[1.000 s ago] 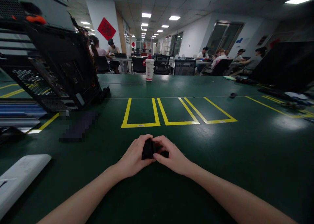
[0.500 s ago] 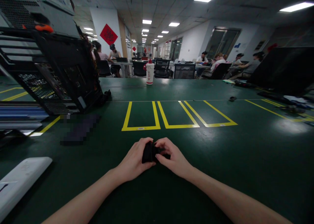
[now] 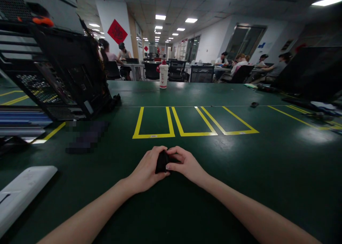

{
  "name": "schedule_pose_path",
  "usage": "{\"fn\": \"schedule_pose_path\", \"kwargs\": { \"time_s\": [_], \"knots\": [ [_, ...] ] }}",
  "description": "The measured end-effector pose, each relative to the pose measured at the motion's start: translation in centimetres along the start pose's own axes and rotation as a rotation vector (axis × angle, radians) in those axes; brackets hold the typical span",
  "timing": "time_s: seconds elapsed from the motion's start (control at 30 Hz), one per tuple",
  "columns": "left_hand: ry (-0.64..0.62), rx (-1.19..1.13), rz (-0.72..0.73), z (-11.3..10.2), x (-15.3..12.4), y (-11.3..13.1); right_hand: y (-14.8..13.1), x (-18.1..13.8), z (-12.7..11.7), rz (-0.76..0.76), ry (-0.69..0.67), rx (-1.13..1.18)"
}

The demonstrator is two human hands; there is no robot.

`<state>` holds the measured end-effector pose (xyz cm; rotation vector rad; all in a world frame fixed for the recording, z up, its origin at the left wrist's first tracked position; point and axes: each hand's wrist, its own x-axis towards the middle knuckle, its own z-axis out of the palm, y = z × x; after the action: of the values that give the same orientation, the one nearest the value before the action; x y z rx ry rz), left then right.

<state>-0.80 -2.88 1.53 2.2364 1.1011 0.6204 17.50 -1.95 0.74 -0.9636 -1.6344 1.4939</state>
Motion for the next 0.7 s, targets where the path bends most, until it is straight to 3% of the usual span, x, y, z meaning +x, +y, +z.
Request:
{"fn": "schedule_pose_path", "kwargs": {
  "time_s": [0.13, 0.7],
  "knots": [
    [0.008, 0.012, 0.007, 0.01, -0.05, 0.11, -0.34, -0.21, 0.0, 0.057, -0.012, 0.021],
    [0.017, 0.019, 0.014, 0.11, -0.04, 0.08, 0.47, -0.61, 0.18, -0.068, -0.001, -0.012]
  ]
}}
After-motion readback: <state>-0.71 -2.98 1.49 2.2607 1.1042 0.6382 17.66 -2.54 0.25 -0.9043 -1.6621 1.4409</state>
